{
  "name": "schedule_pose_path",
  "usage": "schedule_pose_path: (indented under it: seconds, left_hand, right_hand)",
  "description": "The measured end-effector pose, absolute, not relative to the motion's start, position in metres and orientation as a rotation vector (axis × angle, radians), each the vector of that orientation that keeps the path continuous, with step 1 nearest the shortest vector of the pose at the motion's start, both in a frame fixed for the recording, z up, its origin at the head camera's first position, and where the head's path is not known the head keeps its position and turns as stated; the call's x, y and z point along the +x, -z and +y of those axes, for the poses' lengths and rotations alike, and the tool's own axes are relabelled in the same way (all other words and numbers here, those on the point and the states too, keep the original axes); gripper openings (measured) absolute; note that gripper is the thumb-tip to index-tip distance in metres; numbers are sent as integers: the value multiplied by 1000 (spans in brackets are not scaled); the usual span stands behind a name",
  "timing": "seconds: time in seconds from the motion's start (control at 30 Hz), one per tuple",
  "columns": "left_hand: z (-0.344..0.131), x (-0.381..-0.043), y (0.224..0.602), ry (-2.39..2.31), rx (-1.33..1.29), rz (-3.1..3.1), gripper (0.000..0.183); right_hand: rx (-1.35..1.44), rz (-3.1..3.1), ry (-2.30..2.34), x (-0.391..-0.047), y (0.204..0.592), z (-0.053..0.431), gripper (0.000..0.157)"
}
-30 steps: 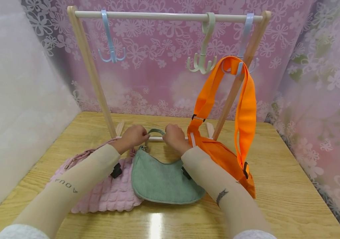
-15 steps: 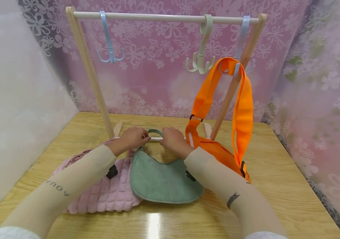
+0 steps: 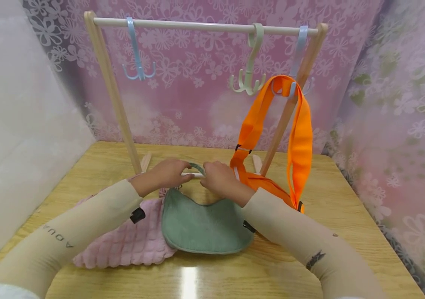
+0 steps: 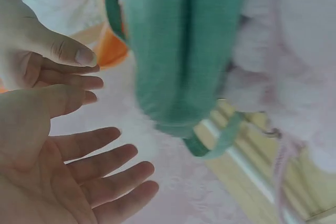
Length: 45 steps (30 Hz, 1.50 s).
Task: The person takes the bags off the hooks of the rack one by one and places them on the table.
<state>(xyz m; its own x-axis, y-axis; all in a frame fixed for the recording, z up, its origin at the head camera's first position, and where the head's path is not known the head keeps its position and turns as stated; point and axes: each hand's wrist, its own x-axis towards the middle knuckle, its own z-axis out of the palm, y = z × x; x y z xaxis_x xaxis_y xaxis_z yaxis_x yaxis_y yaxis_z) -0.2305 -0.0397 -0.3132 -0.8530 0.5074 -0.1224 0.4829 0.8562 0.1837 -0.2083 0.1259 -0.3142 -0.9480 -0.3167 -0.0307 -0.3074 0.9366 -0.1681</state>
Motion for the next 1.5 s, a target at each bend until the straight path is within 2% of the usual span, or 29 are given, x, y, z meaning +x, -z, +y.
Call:
schedule_pose_path:
  seconds: [0.23, 0.67, 0.9, 1.03, 1.13, 1.4, 1.5]
  left_hand:
    - [-26, -216, 294, -129, 891, 2859, 53]
    - [-8, -210, 268, -87, 1001, 2906, 54]
    - [1, -209, 254, -46, 1047, 2920, 54]
    - [7, -209, 253, -62, 1085, 2894, 53]
    - [11, -207, 252, -80, 1103, 2879, 53]
    - [23, -202, 241, -195, 1143, 2883, 50]
    - [28, -200, 233, -226, 1169, 2896, 47]
  right_hand:
    - [-553, 3088, 156, -191, 298, 136, 52]
    - [-546, 3103, 82, -164, 269, 159, 47]
    - [-673, 3173, -3, -146, 260, 171, 47]
    - [-753, 3228, 4, -137, 257, 177, 32]
    - [-753, 3244, -6, -130, 252, 181, 28]
    - [-606, 3235, -7, -113, 229, 190, 34]
    - [-570, 3275, -47, -108, 222, 193, 42]
